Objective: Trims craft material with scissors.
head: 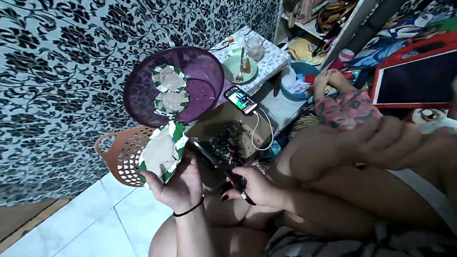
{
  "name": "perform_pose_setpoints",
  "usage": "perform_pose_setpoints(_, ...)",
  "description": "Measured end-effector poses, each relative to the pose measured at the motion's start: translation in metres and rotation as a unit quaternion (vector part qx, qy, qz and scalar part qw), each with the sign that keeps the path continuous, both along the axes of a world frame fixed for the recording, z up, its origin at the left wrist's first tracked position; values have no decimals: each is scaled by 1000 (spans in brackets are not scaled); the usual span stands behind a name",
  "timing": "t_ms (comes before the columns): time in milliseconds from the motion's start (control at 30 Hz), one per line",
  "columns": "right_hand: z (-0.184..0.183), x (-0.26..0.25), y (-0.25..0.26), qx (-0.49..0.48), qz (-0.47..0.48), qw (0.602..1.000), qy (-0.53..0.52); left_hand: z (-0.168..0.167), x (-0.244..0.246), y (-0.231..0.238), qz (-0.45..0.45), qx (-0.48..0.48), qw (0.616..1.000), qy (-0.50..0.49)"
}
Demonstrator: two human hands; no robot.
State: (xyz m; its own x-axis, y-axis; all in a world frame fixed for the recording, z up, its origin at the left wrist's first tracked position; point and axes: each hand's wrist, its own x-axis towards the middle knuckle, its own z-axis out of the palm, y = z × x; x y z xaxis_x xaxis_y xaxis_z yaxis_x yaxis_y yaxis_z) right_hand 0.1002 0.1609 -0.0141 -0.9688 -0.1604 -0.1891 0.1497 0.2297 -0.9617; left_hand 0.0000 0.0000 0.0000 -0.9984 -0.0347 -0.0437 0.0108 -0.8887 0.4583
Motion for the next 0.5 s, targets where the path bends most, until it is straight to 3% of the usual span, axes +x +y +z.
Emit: perform_pose_setpoints(500,-1,-5,4,45,-2,999,-15,-5,2,4,0,-38,999,-33)
